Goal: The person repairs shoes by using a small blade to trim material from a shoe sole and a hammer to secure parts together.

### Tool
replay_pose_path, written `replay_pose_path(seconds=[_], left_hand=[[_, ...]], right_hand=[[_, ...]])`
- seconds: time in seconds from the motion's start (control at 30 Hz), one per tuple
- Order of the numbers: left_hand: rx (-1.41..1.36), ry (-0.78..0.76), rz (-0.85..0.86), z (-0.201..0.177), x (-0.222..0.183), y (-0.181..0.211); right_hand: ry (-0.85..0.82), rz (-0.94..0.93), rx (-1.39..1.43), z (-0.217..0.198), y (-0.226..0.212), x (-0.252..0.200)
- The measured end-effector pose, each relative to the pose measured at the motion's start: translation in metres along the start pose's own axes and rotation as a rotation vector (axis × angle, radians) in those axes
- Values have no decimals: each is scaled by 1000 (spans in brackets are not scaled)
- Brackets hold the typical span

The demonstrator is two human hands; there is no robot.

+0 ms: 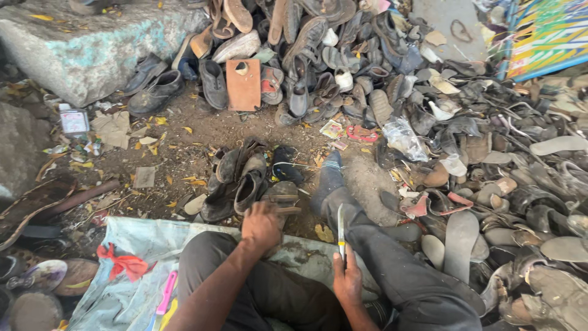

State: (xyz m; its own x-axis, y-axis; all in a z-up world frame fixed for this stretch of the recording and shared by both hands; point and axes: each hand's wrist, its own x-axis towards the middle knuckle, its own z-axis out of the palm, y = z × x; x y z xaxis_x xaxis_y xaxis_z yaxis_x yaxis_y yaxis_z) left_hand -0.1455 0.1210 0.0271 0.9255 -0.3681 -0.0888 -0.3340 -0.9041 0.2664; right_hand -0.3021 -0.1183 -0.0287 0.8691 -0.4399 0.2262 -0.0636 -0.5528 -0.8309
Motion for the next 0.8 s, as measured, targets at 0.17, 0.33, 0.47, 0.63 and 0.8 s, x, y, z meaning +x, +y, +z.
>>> replay_pose_path(seconds=[0.17, 0.33, 0.47, 0.63, 0.8], left_hand=[[8, -223, 70, 39, 10, 14], [160, -251, 311, 67, 5, 24], [-8, -210, 417, 60, -6, 17], [-27, -296, 439, 37, -10, 26], [-89, 3, 262, 45, 32, 38]], right_hand=[[-34, -45, 27, -3, -5, -6], [-28, 104, 257, 1, -26, 0], [-29, 84, 229, 3, -42, 4], [-61, 138, 286, 2, -59, 3], [-56, 161, 254, 11, -54, 16]])
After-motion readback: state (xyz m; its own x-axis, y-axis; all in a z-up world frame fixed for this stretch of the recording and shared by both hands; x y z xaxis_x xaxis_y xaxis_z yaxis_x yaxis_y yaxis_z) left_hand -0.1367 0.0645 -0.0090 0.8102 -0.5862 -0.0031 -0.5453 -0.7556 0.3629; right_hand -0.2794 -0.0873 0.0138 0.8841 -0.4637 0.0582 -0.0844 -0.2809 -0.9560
